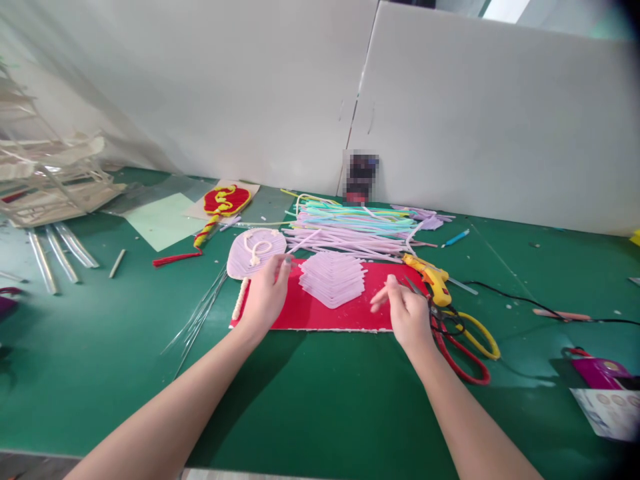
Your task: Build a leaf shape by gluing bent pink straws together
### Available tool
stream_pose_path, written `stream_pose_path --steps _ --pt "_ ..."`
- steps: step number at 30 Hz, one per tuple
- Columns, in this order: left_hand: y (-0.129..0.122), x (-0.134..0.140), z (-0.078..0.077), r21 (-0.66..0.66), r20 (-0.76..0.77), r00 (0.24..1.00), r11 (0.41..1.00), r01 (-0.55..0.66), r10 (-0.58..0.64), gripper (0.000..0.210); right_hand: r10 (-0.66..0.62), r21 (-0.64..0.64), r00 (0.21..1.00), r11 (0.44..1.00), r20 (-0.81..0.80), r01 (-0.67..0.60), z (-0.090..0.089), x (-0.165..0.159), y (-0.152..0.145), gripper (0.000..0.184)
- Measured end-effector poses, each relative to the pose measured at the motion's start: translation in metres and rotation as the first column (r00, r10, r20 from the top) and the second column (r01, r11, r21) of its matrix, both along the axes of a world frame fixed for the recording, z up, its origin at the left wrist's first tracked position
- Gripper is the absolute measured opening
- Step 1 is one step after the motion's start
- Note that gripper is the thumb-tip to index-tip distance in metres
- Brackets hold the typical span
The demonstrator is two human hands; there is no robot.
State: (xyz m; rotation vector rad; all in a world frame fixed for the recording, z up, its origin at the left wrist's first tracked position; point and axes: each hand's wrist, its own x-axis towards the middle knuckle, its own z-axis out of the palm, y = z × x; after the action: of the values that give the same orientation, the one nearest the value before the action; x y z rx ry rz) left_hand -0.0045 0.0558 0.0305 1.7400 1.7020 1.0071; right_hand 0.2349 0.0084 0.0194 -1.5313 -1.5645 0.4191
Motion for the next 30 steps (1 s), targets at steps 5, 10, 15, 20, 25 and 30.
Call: stream_pose_path --steps 5,10,15,20,25,30 --pt "-0.008 0.007 -0.002 -0.057 -0.198 0.979 0.997 0.045 -0.056 0.035 0.025 -0.037 0.993 0.999 0.116 -0.021 -0.005 -0.001 0.003 0.052" --pt "-0.007 0.007 -0.013 -0.025 -0.162 0.981 0.994 0.106 -0.109 0.035 0.0 -0.172 0.996 0.985 0.095 0.016 -0.015 -0.001 0.005 0.055" --pt "-0.003 0.006 -0.018 -0.003 -0.12 0.979 0.986 0.165 -0.164 0.034 0.031 -0.183 0.994 0.983 0.102 -0.012 -0.013 -0.004 0.004 0.053" --pt "-0.002 0.007 -0.02 0.125 -0.297 0.937 0.966 0.227 -0.182 0.03 -0.025 0.004 0.982 1.0 0.188 0.024 -0.012 -0.001 0.005 0.042" --pt "-0.006 0.013 -0.022 0.279 -0.405 0.86 0.854 0.44 -0.311 0.017 0.029 0.122 0.963 0.99 0.268 -0.064 -0.016 0.0 0.006 0.023" --pt "-0.014 0.027 -0.026 0.284 -0.442 0.823 0.815 0.506 -0.357 0.01 0.078 0.118 0.954 0.986 0.291 -0.117 -0.022 -0.013 0.006 0.017"
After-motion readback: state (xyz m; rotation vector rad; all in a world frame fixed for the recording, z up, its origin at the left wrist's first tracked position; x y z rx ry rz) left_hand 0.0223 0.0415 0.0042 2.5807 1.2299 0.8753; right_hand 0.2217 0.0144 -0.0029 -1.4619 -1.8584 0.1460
